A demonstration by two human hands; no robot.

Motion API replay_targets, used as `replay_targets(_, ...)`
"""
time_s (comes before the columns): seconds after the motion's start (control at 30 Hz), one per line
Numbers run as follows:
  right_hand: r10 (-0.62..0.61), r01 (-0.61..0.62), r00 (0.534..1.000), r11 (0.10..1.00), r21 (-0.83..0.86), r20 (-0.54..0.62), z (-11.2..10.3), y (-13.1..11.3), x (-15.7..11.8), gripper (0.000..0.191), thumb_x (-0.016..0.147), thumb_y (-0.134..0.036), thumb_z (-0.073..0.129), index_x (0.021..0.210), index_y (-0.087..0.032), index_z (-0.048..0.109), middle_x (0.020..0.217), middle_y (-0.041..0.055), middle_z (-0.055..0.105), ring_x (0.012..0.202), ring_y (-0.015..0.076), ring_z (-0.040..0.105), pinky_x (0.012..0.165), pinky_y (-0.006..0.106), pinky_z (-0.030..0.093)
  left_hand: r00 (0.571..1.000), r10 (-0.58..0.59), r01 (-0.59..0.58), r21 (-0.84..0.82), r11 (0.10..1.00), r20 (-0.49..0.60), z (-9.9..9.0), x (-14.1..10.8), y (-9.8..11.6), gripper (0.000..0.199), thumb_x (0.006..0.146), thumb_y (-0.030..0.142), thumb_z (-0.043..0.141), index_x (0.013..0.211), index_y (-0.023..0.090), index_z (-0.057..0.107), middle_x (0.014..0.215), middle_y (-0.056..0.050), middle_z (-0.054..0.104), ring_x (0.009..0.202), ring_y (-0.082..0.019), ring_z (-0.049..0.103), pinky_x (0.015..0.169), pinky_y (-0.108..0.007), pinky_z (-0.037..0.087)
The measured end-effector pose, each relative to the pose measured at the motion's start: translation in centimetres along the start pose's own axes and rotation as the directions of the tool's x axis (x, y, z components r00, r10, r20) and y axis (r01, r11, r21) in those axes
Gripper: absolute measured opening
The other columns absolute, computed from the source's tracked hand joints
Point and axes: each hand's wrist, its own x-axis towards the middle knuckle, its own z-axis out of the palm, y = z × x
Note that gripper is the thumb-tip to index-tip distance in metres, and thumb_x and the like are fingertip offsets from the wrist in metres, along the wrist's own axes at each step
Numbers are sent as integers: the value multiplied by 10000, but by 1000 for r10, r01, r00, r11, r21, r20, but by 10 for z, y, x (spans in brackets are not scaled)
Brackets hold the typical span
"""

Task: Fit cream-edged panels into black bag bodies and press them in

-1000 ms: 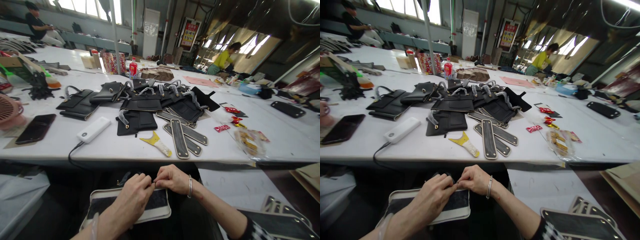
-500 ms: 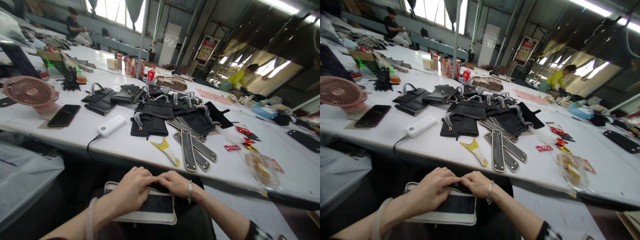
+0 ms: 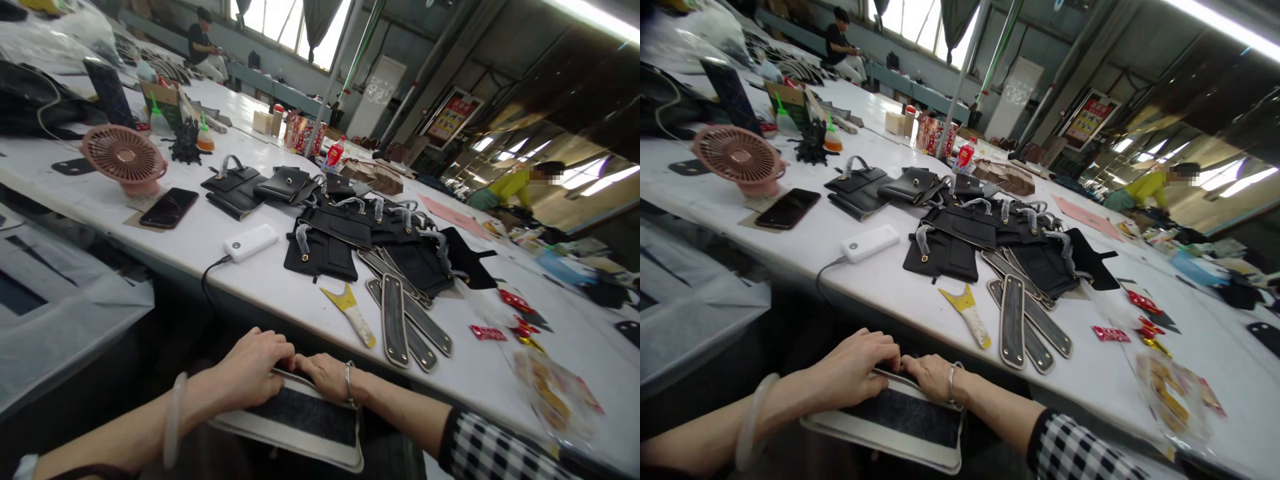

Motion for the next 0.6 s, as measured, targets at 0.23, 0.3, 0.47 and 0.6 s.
replay_targets(0.23,-128,125,991,988,-93,-27,6,-3,1,510,1008,-334,87,924,-206,573,826,26,606,756,160,555,723,271,427,998,5,-6,-5,1000,-61,5,-9,-5,153,655,171,551,772,248,611,830,49,643,858,-163,572,745,-317,345)
replay_targets(0.3,-169,165,986,978,-127,-16,9,-1,3,509,1001,-332,80,943,-192,567,837,46,602,775,175,552,754,294,429,998,8,-9,-18,1000,-59,7,-10,-5,156,647,168,554,767,245,616,828,46,645,854,-161,577,730,-306,358)
replay_targets(0.47,-198,194,980,967,-168,-8,12,-2,6,584,996,-374,25,952,-177,574,841,70,623,793,195,571,783,320,443,998,-5,2,-45,999,-59,3,-10,-5,195,627,161,566,782,242,651,839,27,668,858,-187,597,737,-314,385)
replay_targets(0.6,-179,177,984,966,-191,6,8,-9,5,625,997,-401,21,1078,-166,594,936,93,661,854,214,601,820,347,457,997,-70,76,-272,959,32,-11,-11,-19,248,643,215,621,875,248,702,881,-6,691,859,-218,604,744,-318,407)
